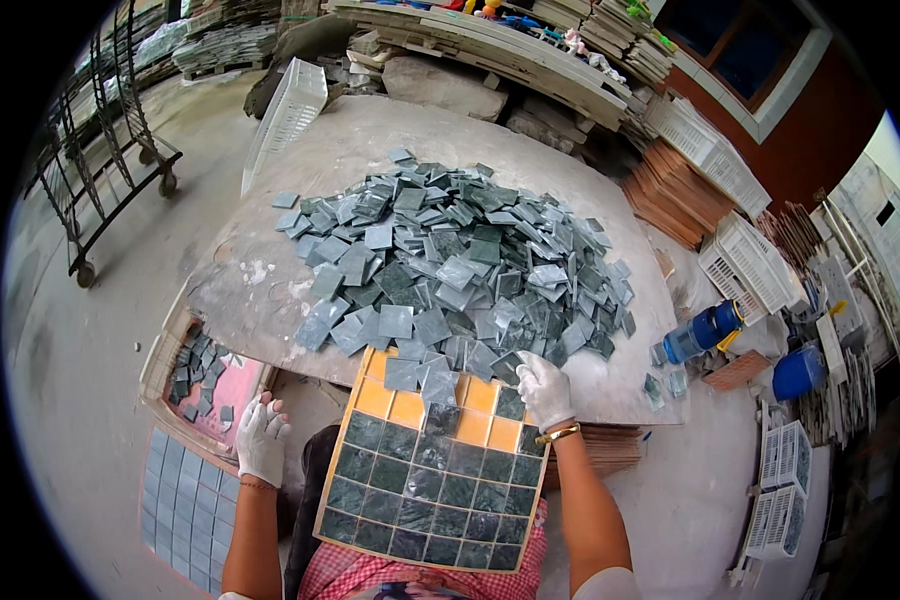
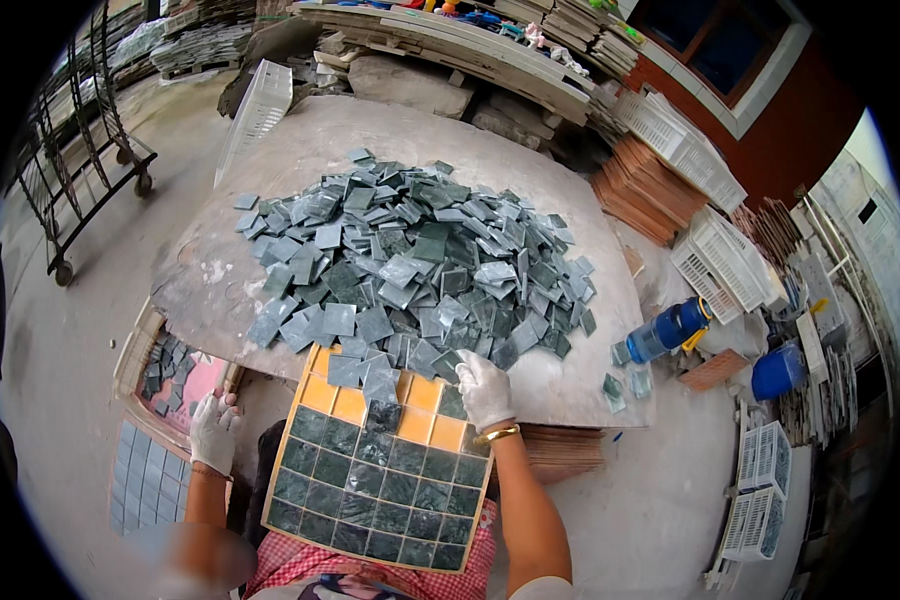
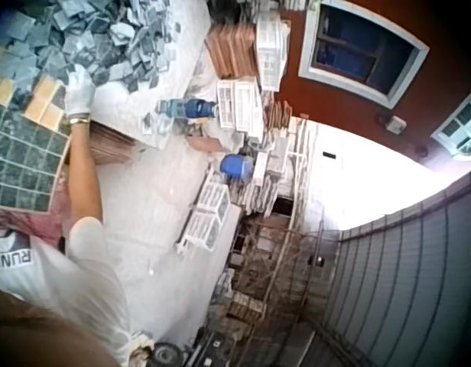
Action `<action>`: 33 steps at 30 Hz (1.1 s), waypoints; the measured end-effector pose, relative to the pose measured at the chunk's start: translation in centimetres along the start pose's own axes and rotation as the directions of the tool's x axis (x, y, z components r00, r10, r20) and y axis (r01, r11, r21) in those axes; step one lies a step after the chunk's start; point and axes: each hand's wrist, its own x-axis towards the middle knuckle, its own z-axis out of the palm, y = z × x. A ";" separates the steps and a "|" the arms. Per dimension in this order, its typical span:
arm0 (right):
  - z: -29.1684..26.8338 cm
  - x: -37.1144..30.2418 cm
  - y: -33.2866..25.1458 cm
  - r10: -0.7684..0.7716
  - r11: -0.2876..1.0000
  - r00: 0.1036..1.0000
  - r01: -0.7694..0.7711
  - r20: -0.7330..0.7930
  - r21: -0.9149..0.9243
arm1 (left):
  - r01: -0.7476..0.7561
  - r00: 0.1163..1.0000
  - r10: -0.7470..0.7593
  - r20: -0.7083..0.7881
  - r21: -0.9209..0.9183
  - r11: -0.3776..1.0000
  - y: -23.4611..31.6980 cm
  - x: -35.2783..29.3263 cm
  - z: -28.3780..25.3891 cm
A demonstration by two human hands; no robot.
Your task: The person arranges small square tiles into a grid on a wooden board, pressing them into place. They then pour a pile of tiles onto a second board and continue placing them one by one into the grid pattern.
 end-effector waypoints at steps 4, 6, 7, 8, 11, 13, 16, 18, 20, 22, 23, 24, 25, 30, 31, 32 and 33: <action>-3.6 -0.7 0.8 0.203 0.892 0.978 -0.205 0.048 0.403 | -0.019 0.994 0.009 0.110 0.084 0.996 -0.8 -1.2 1.5; -5.5 -1.0 2.2 0.165 0.954 0.984 -0.176 0.067 0.241 | -0.025 0.989 0.018 0.150 0.047 0.999 -1.0 -1.7 1.9; -6.4 -1.3 2.7 0.156 0.973 0.983 -0.169 0.093 0.156 | -0.041 0.990 0.031 0.141 0.069 0.997 -1.2 -1.9 2.2; -6.9 -1.5 3.3 0.148 0.985 0.981 -0.157 0.124 0.070 | -0.058 0.991 0.047 0.127 0.090 0.994 -1.5 -2.1 2.3; -6.4 -2.3 4.9 0.158 0.984 0.973 -0.170 0.170 0.054 | -0.048 0.990 0.031 0.138 0.122 0.991 -2.0 -2.4 2.7; -5.8 -2.7 5.1 0.092 0.996 0.984 -0.091 0.149 -0.012 | -0.023 0.997 0.007 0.083 0.187 0.982 -2.2 -3.1 3.9; -4.8 -3.0 5.4 -0.105 0.975 0.991 0.119 0.081 -0.186 | -0.005 0.996 -0.012 0.083 0.202 0.979 -2.3 -3.8 5.3; -4.5 -3.2 5.1 -0.087 0.968 0.992 0.105 0.088 -0.228 | -0.004 0.994 -0.018 0.106 0.197 0.980 -2.7 -4.2 5.9; -4.4 -3.6 4.9 -0.150 0.933 0.983 0.176 0.106 -0.313 | -0.012 0.993 -0.014 0.119 0.210 0.978 -2.9 -4.6 6.4; -3.6 -4.0 6.1 -0.189 0.885 0.972 0.230 0.139 -0.405 | -0.035 0.987 -0.004 0.160 0.237 0.971 -3.4 -4.4 6.1; -3.5 -4.2 5.4 -0.164 0.855 0.971 0.227 0.172 -0.466 | -0.052 0.986 0.007 0.167 0.269 0.962 -3.7 -4.8 6.3; -3.6 -4.1 5.3 -0.163 0.831 0.963 0.251 0.214 -0.496 | -0.070 0.985 0.018 0.173 0.299 0.952 -3.8 -5.1 6.3; -3.6 -4.1 5.2 -0.161 0.807 0.953 0.277 0.257 -0.522 | -0.070 0.972 0.003 0.236 0.275 0.959 -4.4 -4.7 5.4; -1.2 -3.4 0.7 -0.205 0.866 0.969 0.246 0.140 -0.436 | -0.215 0.934 -0.002 0.358 0.566 0.796 -5.9 -8.7 8.1; -0.2 -2.9 -0.5 -0.200 0.881 0.971 0.238 0.134 -0.408 | -0.214 0.916 -0.023 0.401 0.536 0.817 -6.4 -9.4 8.1; 0.7 -2.3 -1.7 -0.194 0.896 0.973 0.229 0.127 -0.380 | -0.212 0.894 -0.043 0.446 0.505 0.836 -6.8 -9.9 8.1; 1.6 -1.6 -2.4 -0.180 0.894 0.976 0.216 0.126 -0.393 | -0.329 0.857 -0.012 0.515 0.565 0.756 -6.8 -10.3 8.0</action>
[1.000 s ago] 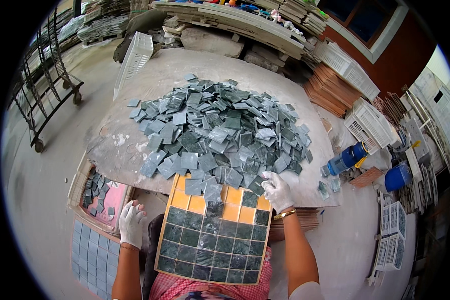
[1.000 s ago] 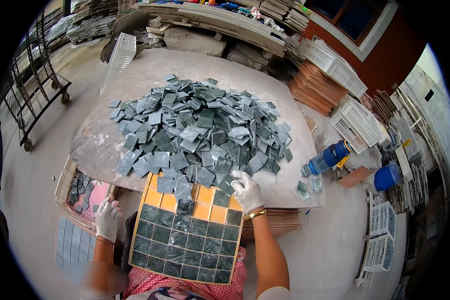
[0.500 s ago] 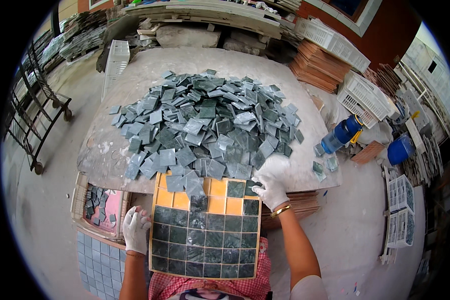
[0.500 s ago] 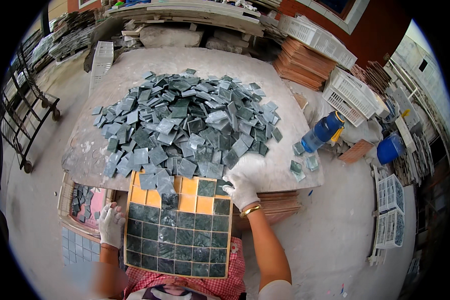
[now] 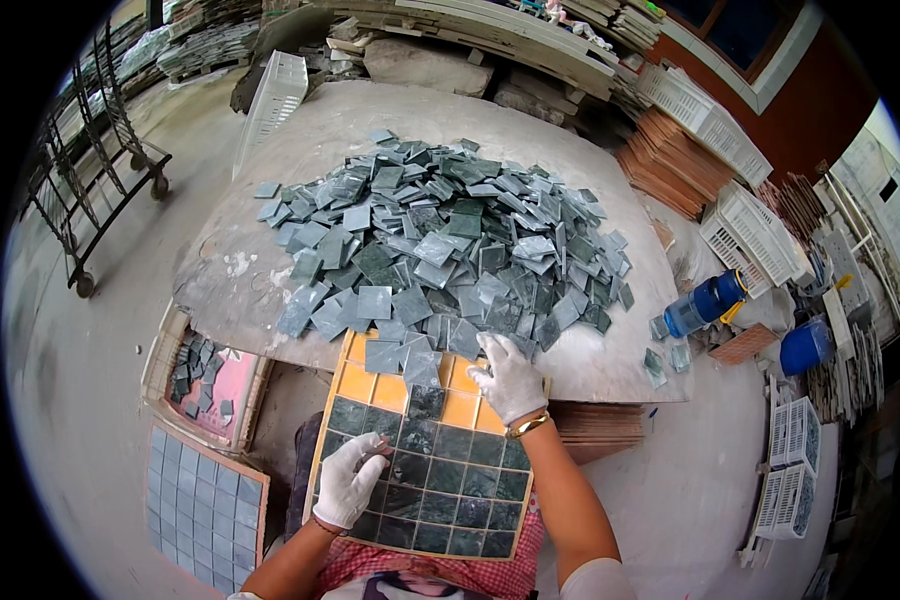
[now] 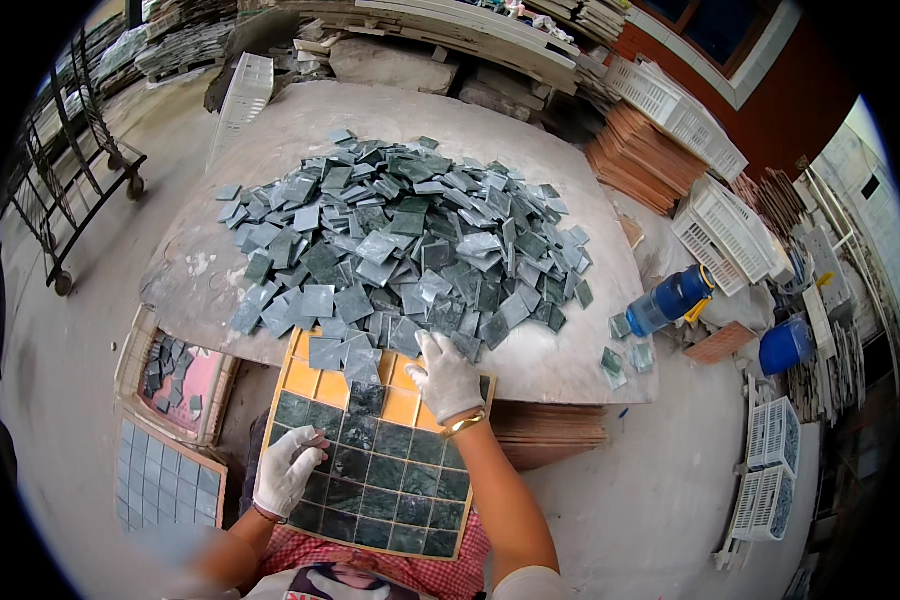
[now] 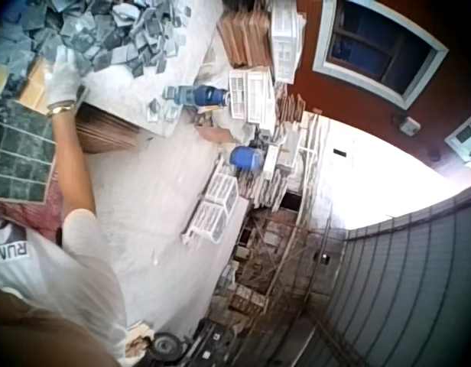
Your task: The person arranges small square tiles into a grid on a wooden board, pressing them into place. They then pour a pile of tiles onto a second board and continue placing them one by one into the grid pattern.
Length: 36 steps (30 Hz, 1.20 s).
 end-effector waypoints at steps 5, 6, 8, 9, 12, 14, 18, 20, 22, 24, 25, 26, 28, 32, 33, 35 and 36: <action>0.5 2.7 -1.3 0.047 0.999 0.995 -0.045 0.089 -0.030 | -0.293 0.954 0.241 0.177 0.402 0.867 2.4 -0.6 -0.9; 0.7 2.5 -0.6 0.003 1.000 0.999 -0.003 0.034 0.000 | -0.259 0.964 0.214 0.155 0.385 0.886 2.0 -0.7 -1.2; 1.1 1.6 2.0 -0.121 0.974 0.990 0.133 -0.077 0.183 | -0.191 0.980 0.157 0.125 0.341 0.920 0.9 -1.0 -1.9; 0.4 1.4 2.2 -0.171 0.942 0.976 0.201 -0.133 0.268 | -0.175 0.983 0.148 0.107 0.321 0.931 0.5 -1.1 -2.2; -2.0 -0.8 3.9 0.239 0.509 0.911 -0.413 0.337 0.756 | -0.151 0.987 0.132 0.088 0.265 0.952 -0.3 -1.2 -2.5; -2.3 -1.8 4.8 0.246 0.482 0.899 -0.437 0.362 0.759 | -0.132 0.991 0.120 0.063 0.240 0.962 -0.6 -1.4 -2.2; -2.4 -3.5 5.1 0.229 0.628 0.906 -0.418 0.357 0.657 | -0.146 0.989 0.132 0.070 0.244 0.959 0.0 -1.4 -1.5; -2.2 -4.2 5.2 0.222 0.648 0.897 -0.429 0.382 0.630 | -0.157 0.987 0.140 0.082 0.253 0.955 0.1 -1.3 -1.3; -1.9 -4.7 5.0 0.208 0.700 0.906 -0.402 0.369 0.591 | -0.166 0.985 0.146 0.093 0.271 0.948 0.1 -1.1 -1.1; -1.6 -4.9 4.2 0.180 0.764 0.931 -0.335 0.316 0.552 | -0.173 0.983 0.147 0.107 0.303 0.937 0.1 -1.1 -1.2; -1.7 -5.1 3.8 0.211 0.736 0.921 -0.370 0.327 0.567 | -0.177 0.982 0.147 0.114 0.319 0.931 0.2 -1.1 -1.2; -2.0 -5.1 3.3 0.239 0.707 0.910 -0.402 0.339 0.582 | -0.187 0.980 0.154 0.123 0.342 0.921 0.3 -1.2 -1.1; -1.7 -4.7 3.1 0.258 0.652 0.910 -0.412 0.324 0.637 | -0.208 0.976 0.166 0.139 0.387 0.898 0.7 -1.2 -0.9; -0.5 -2.7 2.4 0.235 0.677 0.956 -0.292 0.178 0.675 | -0.268 0.963 0.202 0.180 0.523 0.809 1.8 0.7 1.1; -0.4 -2.0 1.9 0.225 0.712 0.965 -0.256 0.133 0.654 | -0.342 0.939 0.288 0.187 0.579 0.740 1.7 1.6 1.7; 0.5 0.0 2.2 0.308 0.659 0.950 -0.253 0.052 0.708 | -0.468 0.862 0.462 0.208 0.677 0.568 1.7 4.0 2.8; 1.4 1.0 2.8 0.361 0.598 0.929 -0.162 -0.083 0.785 | -0.481 0.852 0.467 0.237 0.707 0.519 2.0 5.2 3.6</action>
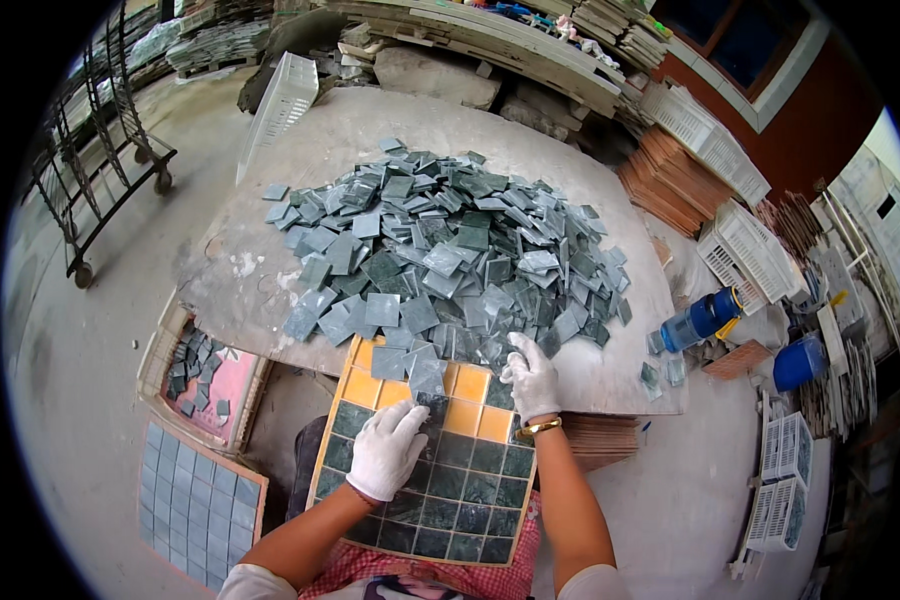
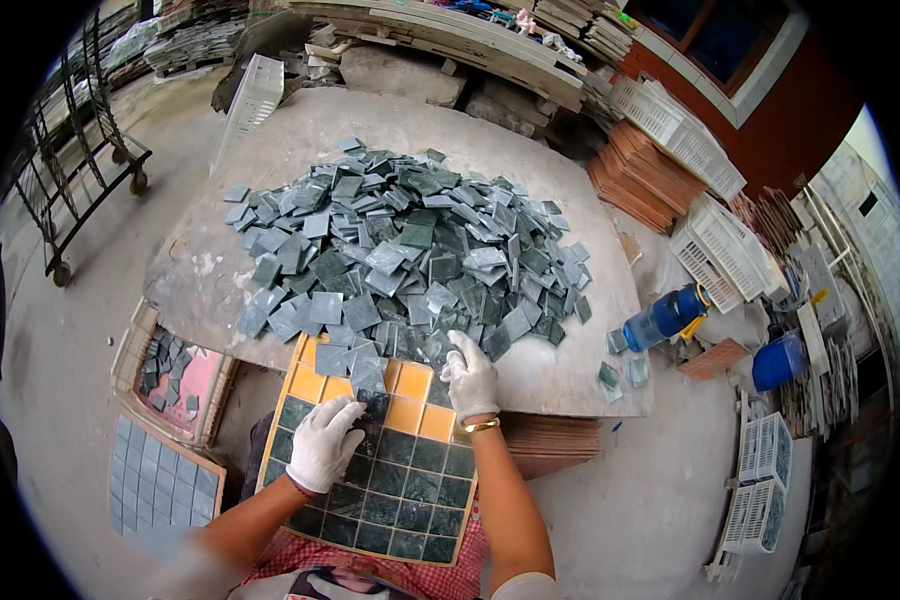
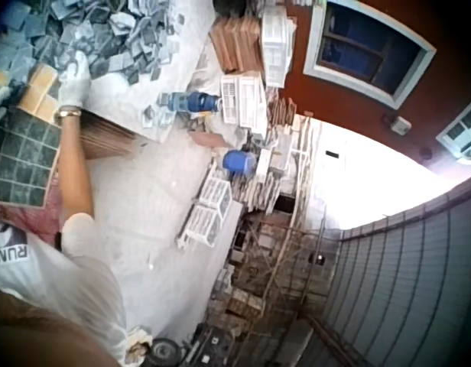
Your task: The person arranges small square tiles into a grid on a wooden board, pressing them into place. They then pour a pile of tiles onto a second board and continue placing them one by one into the grid pattern.
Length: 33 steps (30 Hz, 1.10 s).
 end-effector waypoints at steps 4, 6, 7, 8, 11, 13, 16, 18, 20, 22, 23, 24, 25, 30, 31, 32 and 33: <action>1.1 1.1 -2.0 -0.288 0.885 0.954 0.300 0.086 -0.357 | -0.080 0.993 0.058 0.102 0.223 0.971 -0.8 2.4 0.9; 1.9 1.0 -2.4 -0.273 0.721 0.892 0.437 0.359 -0.538 | -0.128 0.982 0.083 0.169 0.279 0.952 -1.5 2.7 1.5; 2.5 0.8 -2.6 -0.201 0.686 0.882 0.438 0.427 -0.581 | -0.128 0.981 0.081 0.179 0.265 0.956 -1.6 2.8 1.5; 3.1 0.7 -3.0 -0.211 0.653 0.870 0.464 0.445 -0.598 | -0.127 0.979 0.079 0.190 0.254 0.959 -1.7 2.9 1.2; 3.9 0.5 -3.4 -0.240 0.646 0.850 0.501 0.469 -0.576 | -0.053 0.987 0.022 0.159 0.192 0.980 -1.6 2.8 0.5; 4.5 0.1 -3.6 -0.178 0.689 0.852 0.466 0.493 -0.556 | 0.032 0.993 -0.047 0.112 0.133 0.991 -1.7 2.3 0.5; 5.4 -1.0 -3.4 -0.152 0.738 0.863 0.423 0.482 -0.525 | 0.139 0.990 -0.142 0.027 0.069 0.988 -1.7 1.7 1.5; 5.8 -1.5 -4.1 -0.091 0.730 0.883 0.373 0.460 -0.572 | 0.185 0.982 -0.185 0.031 0.003 0.983 -1.7 1.7 2.4; 6.3 -1.6 -3.6 -0.111 0.766 0.901 0.346 0.419 -0.541 | 0.229 0.974 -0.227 0.025 -0.084 0.970 -1.5 1.7 2.7; 5.8 -0.9 -2.6 -0.076 0.839 0.906 0.284 0.417 -0.464 | 0.223 0.975 -0.221 0.032 -0.155 0.962 -1.8 1.7 2.8; 5.6 -0.7 -2.6 -0.057 0.872 0.904 0.251 0.423 -0.419 | 0.226 0.974 -0.223 0.034 -0.187 0.956 -2.0 1.6 2.8; 5.3 -0.5 -2.9 -0.020 0.847 0.896 0.251 0.444 -0.468 | 0.220 0.975 -0.219 0.027 -0.189 0.957 -2.1 1.6 2.7; 5.2 -0.6 -2.8 -0.032 0.834 0.898 0.266 0.439 -0.483 | 0.214 0.976 -0.215 0.020 -0.191 0.958 -2.3 1.8 2.7; 4.9 -1.5 -3.0 0.067 0.905 0.907 0.120 0.415 -0.407 | 0.210 0.976 -0.215 0.016 -0.298 0.931 -2.5 1.9 2.4; 4.8 -1.5 -3.1 0.163 0.934 0.892 -0.002 0.422 -0.356 | 0.224 0.973 -0.228 0.026 -0.335 0.915 -2.6 1.8 2.0; 4.6 -1.9 -3.0 0.118 0.952 0.911 0.009 0.396 -0.305 | 0.244 0.968 -0.246 0.042 -0.372 0.896 -2.6 1.6 1.3; 4.2 -2.3 -3.0 0.076 0.967 0.929 0.020 0.363 -0.254 | 0.279 0.960 -0.266 0.083 -0.321 0.905 -2.6 1.9 -0.3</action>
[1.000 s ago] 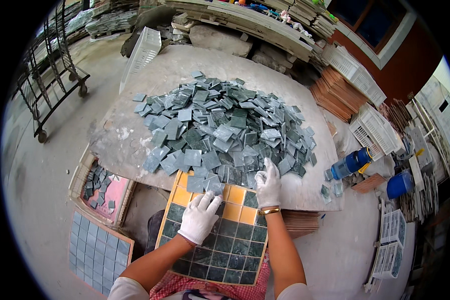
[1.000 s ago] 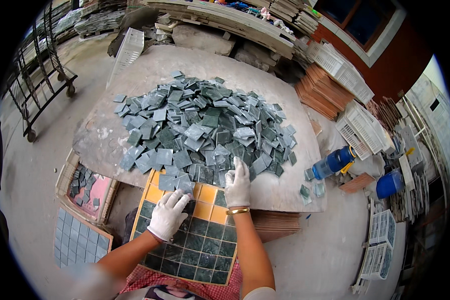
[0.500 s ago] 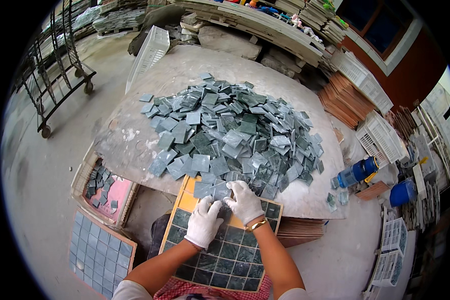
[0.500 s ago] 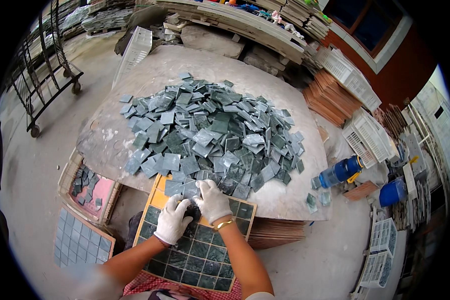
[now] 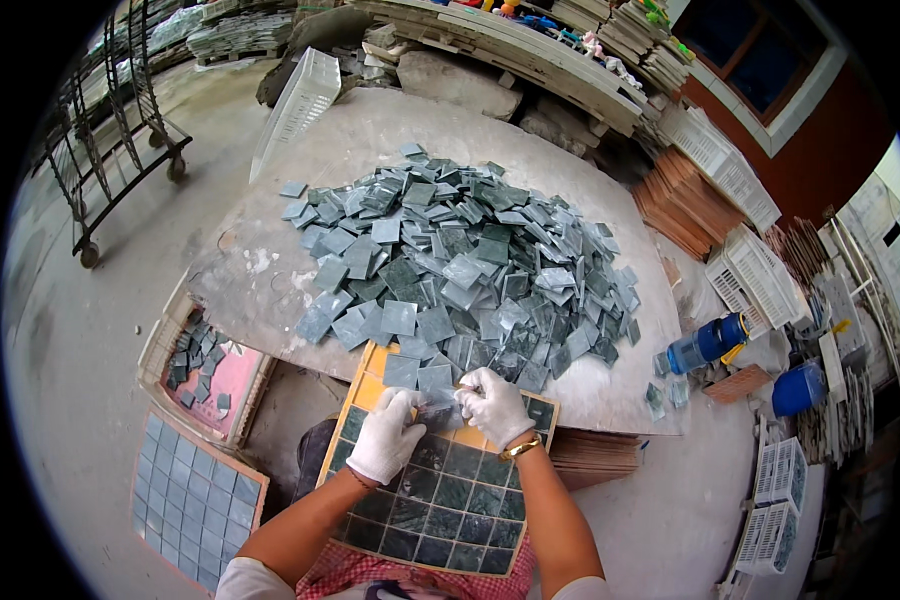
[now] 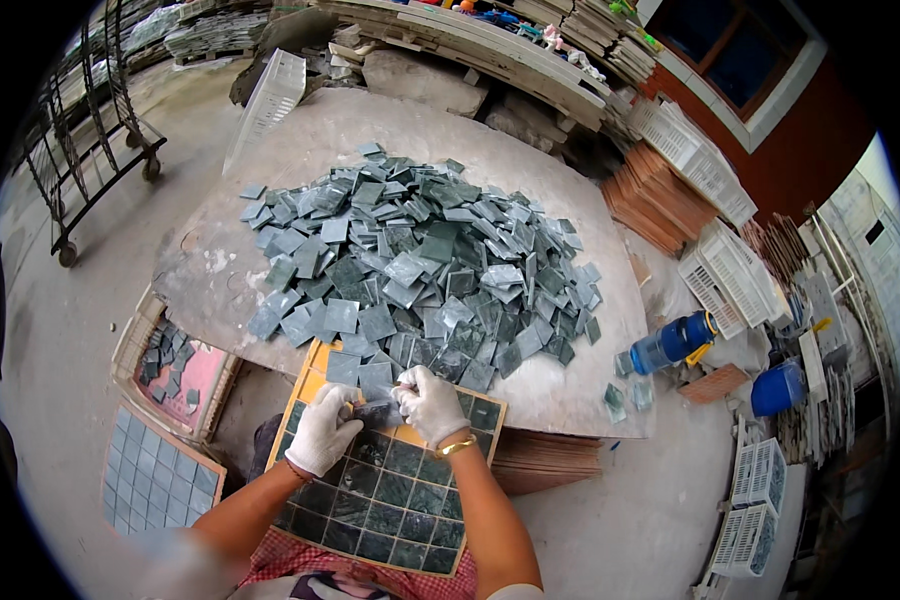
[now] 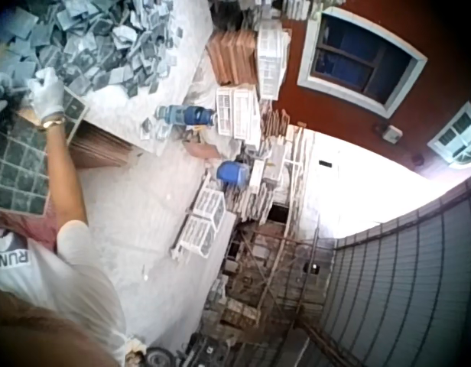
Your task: The person arranges small square tiles into a grid on a wooden board, pressing them into place. They then pour a pile of tiles onto a second board and continue placing them one by one into the grid pattern.
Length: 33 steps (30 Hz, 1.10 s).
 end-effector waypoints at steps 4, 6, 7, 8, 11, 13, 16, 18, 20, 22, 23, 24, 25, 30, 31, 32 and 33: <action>-1.1 -3.1 1.1 -0.453 0.861 0.847 0.334 -0.279 -0.384 | 0.078 0.986 -0.097 -0.134 -0.145 0.986 -3.9 1.4 -3.3; -1.9 -4.8 2.8 -0.538 0.744 0.816 0.341 -0.213 -0.574 | 0.005 0.991 -0.010 -0.136 -0.035 0.999 -5.2 2.3 -4.5; -1.9 -5.6 3.3 -0.565 0.696 0.810 0.364 -0.159 -0.618 | -0.006 0.990 0.029 -0.138 0.166 0.986 -5.4 2.0 -4.9; -2.1 -6.5 3.5 -0.586 0.643 0.803 0.379 -0.109 -0.666 | -0.024 0.989 0.073 -0.125 0.354 0.935 -4.9 2.0 -5.2; -2.0 -8.5 4.5 -0.579 0.583 0.816 0.409 -0.006 -0.703 | -0.175 0.925 0.343 -0.161 0.622 0.764 -1.1 1.6 -4.3; -2.1 -8.7 5.1 -0.522 0.655 0.853 0.402 0.002 -0.640 | -0.283 0.956 0.286 0.066 0.463 0.840 -0.8 1.0 -2.1; -2.0 -7.6 2.7 -0.379 0.725 0.924 0.263 -0.051 -0.636 | -0.380 0.924 0.311 0.224 0.423 0.823 0.1 0.5 1.4; -2.3 -6.9 2.6 -0.242 0.741 0.970 0.208 0.035 -0.639 | -0.368 0.925 0.271 0.266 0.454 0.811 0.5 0.9 2.5; -2.5 -6.2 2.2 -0.151 0.758 0.985 0.170 0.083 -0.630 | -0.320 0.935 0.188 0.300 0.486 0.813 0.7 1.6 2.8; -2.7 -6.5 1.6 -0.151 0.729 0.987 0.143 0.048 -0.670 | -0.338 0.925 0.183 0.332 0.506 0.793 0.6 2.0 3.1; -3.0 -6.9 1.8 -0.175 0.724 0.984 0.148 0.028 -0.673 | -0.355 0.918 0.190 0.349 0.508 0.784 0.5 2.3 3.1; -3.4 -7.2 2.2 -0.199 0.720 0.980 0.153 0.009 -0.677 | -0.372 0.910 0.196 0.365 0.511 0.775 0.5 2.5 3.1; -3.9 -7.6 2.9 -0.198 0.727 0.980 0.137 -0.014 -0.672 | -0.419 0.893 0.244 0.378 0.500 0.758 0.6 2.7 3.0; -5.6 -8.5 5.0 -0.133 0.900 0.991 0.132 0.026 -0.415 | -0.562 0.814 0.366 0.451 0.451 0.693 1.3 3.1 4.2; -5.6 -8.5 5.2 -0.142 0.908 0.989 0.144 0.033 -0.394 | -0.544 0.808 0.299 0.507 0.450 0.708 1.4 3.1 4.6; -5.6 -8.5 5.3 -0.155 0.914 0.987 0.157 0.035 -0.375 | -0.538 0.803 0.278 0.527 0.441 0.718 1.6 3.3 4.9; -5.4 -8.5 5.4 -0.270 0.868 0.963 0.248 0.010 -0.431 | -0.532 0.797 0.258 0.546 0.433 0.728 1.6 3.5 5.1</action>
